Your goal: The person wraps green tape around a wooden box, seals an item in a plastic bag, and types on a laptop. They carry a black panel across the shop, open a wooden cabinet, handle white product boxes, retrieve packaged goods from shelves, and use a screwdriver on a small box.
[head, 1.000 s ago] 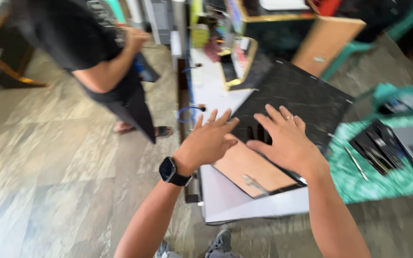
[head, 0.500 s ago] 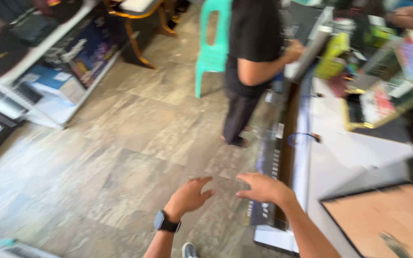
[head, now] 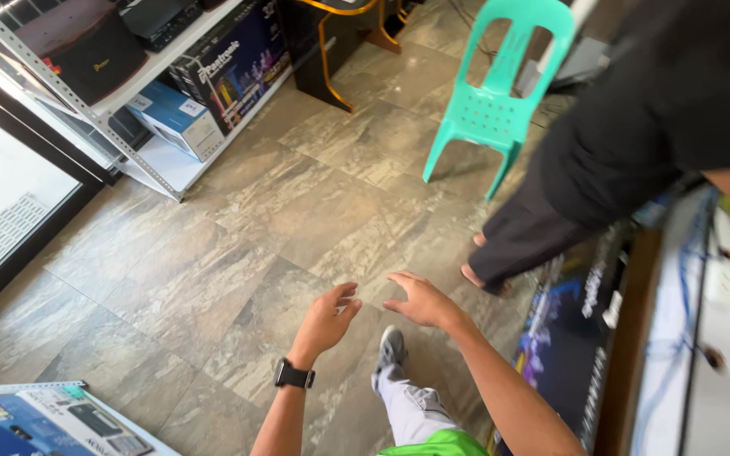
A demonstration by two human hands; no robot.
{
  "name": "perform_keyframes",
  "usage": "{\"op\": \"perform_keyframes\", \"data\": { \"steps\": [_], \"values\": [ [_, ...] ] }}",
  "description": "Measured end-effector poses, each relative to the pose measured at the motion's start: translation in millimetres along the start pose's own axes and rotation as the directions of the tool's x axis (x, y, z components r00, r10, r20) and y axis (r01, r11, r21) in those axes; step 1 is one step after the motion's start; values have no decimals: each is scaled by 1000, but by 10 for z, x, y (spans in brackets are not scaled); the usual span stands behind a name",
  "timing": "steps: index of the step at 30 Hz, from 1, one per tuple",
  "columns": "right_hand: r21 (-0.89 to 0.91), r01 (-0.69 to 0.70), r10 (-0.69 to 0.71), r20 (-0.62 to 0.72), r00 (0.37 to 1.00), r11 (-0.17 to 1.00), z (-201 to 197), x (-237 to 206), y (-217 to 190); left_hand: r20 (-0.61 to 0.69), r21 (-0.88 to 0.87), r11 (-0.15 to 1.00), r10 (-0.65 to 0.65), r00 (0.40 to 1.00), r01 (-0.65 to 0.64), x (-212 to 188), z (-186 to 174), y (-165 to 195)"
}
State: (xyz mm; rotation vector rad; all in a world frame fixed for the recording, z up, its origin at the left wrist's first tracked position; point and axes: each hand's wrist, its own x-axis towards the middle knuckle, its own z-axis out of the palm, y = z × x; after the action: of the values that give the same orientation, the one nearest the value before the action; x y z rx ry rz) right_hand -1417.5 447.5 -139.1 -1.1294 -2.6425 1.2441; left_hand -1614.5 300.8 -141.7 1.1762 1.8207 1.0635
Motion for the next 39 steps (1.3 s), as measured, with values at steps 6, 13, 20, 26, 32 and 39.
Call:
{"op": "perform_keyframes", "data": {
  "steps": [6,13,20,26,32,39],
  "values": [
    [-10,106,-106,10,994,994,-364,1374,206,-41,-34,999,-23,999,21,1214,-194,-170],
    [52,98,-100,51,994,994,-1079,2584,203,-134,-165,985,-65,989,42,2560,-397,-214],
    [112,55,-53,-15,998,992,-1756,3946,535,-90,-202,977,-83,992,63,4260,-450,-116],
    [30,124,-114,-217,969,992,-2502,5461,1038,-25,-101,995,22,999,-24,6194,-539,-13],
    [169,-38,83,-265,961,985,-3573,6625,1394,113,-7,992,125,986,-125,7984,-633,547],
    [509,-49,210,-264,941,859,-4600,7892,2301,153,100,962,239,959,-256,9929,-482,1055]
  ]
}}
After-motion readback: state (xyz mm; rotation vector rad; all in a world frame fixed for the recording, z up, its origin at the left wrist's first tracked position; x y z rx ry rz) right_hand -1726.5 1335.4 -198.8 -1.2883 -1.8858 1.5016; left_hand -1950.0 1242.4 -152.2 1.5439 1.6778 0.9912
